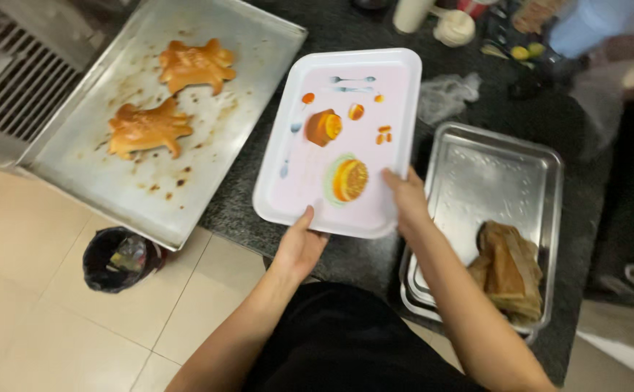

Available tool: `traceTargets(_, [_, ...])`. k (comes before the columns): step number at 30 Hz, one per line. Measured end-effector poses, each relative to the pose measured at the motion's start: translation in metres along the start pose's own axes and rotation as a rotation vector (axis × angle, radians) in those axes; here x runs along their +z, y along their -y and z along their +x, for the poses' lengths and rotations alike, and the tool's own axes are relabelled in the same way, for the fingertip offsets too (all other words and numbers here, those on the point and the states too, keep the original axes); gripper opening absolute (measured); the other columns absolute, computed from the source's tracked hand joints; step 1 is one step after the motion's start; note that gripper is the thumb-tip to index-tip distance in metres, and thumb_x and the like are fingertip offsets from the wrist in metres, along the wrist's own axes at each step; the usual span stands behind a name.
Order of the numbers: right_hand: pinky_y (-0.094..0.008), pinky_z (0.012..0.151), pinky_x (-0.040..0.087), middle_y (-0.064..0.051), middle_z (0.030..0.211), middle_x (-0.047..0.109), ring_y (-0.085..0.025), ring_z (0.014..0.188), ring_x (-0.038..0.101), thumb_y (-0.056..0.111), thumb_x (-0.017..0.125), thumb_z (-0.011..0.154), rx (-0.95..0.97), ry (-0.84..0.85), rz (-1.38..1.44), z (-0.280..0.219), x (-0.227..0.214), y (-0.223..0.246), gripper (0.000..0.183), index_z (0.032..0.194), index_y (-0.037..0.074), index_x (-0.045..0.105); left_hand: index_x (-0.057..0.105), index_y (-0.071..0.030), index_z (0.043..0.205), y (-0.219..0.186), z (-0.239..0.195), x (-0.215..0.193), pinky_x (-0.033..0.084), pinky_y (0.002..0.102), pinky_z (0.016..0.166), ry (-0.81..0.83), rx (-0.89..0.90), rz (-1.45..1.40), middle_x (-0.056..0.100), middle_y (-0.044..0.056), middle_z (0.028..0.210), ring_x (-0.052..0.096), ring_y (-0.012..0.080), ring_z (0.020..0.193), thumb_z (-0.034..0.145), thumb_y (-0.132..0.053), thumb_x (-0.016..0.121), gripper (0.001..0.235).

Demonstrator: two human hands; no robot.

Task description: The person wipes a white tray with a cloth, then transfers baked goods from a metal baking sheet to the tray. They retrieve a tray of croissants from a display case and place them on the counter. Finally, they wipe a metal tray and transfer two croissants onto it.

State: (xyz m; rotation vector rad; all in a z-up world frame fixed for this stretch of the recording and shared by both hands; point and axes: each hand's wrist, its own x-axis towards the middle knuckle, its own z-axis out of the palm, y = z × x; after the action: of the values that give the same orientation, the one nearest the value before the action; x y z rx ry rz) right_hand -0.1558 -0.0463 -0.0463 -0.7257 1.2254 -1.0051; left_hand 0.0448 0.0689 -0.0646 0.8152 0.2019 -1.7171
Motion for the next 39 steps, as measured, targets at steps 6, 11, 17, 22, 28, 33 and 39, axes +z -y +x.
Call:
traceTargets(6, [-0.038,0.080,0.058,-0.010,0.115,0.071,-0.021,0.094,0.068,0.025,0.067,0.099,0.201,0.130,-0.253,0.057,-0.068,0.023,0.038,0.131,0.006,0.064,0.045,-0.004,0.144,-0.042,-0.062,-0.016,0.053,0.045,0.105,0.088,-0.347,0.817,0.065,0.012,0.136,0.065,0.0272,0.123,0.100,-0.038,0.054,0.057])
traceTargets(11, [-0.039,0.085,0.059,-0.007,0.120,0.072,-0.020,0.104,0.070,0.031,0.070,0.089,0.441,0.223,-0.428,0.088,-0.083,0.026,0.051,0.137,0.016,0.061,0.049,-0.005,0.144,-0.099,-0.065,-0.033,0.056,0.039,0.098,-0.051,-0.003,0.868,0.071,0.013,0.129,0.068,0.0245,0.115,0.096,-0.028,0.055,0.054])
traceTargets(17, [-0.042,0.088,0.058,-0.011,0.122,0.072,-0.023,0.105,0.070,0.034,0.075,0.086,0.579,0.314,-0.558,0.112,-0.072,0.011,0.057,0.137,0.011,0.062,0.052,-0.004,0.141,-0.156,-0.051,-0.060,0.053,0.034,0.091,-0.262,0.216,0.492,0.069,0.012,0.127,0.067,0.0210,0.105,0.097,-0.019,0.051,0.046])
traceTargets(22, [-0.043,0.090,0.058,-0.008,0.124,0.072,-0.022,0.106,0.070,0.033,0.076,0.082,0.655,0.389,-0.670,0.136,-0.057,0.011,0.061,0.138,0.014,0.062,0.051,-0.005,0.140,-0.192,-0.039,-0.066,0.053,0.032,0.089,-0.334,0.181,0.435,0.070,0.010,0.127,0.066,0.0191,0.103,0.099,-0.020,0.049,0.044])
traceTargets(28, [-0.041,0.097,0.055,-0.014,0.127,0.075,-0.026,0.113,0.071,0.035,0.075,0.085,0.472,0.523,-1.199,0.167,-0.032,-0.004,0.057,0.137,0.010,0.066,0.056,-0.003,0.137,-0.237,-0.011,-0.082,0.053,0.031,0.087,-0.350,0.307,0.779,0.070,0.011,0.126,0.069,0.0199,0.104,0.098,-0.018,0.053,0.042])
traceTargets(33, [-0.040,0.104,0.050,-0.015,0.128,0.073,-0.027,0.118,0.068,0.046,0.072,0.084,0.312,0.734,-1.527,0.200,-0.030,-0.027,0.060,0.132,0.010,0.069,0.054,-0.006,0.141,-0.289,0.021,-0.092,0.051,0.037,0.100,-0.316,0.522,1.507,0.067,0.014,0.130,0.065,0.0269,0.116,0.090,-0.022,0.070,0.055])
traceTargets(39, [-0.042,0.098,0.052,-0.019,0.126,0.069,-0.035,0.116,0.066,0.046,0.076,0.082,0.062,0.630,-1.646,0.215,-0.039,-0.066,0.064,0.132,0.008,0.065,0.031,-0.007,0.155,-0.355,0.053,-0.085,0.028,0.050,0.119,-0.407,0.727,2.327,0.040,0.017,0.153,0.034,0.0358,0.144,0.069,-0.025,0.090,0.105])
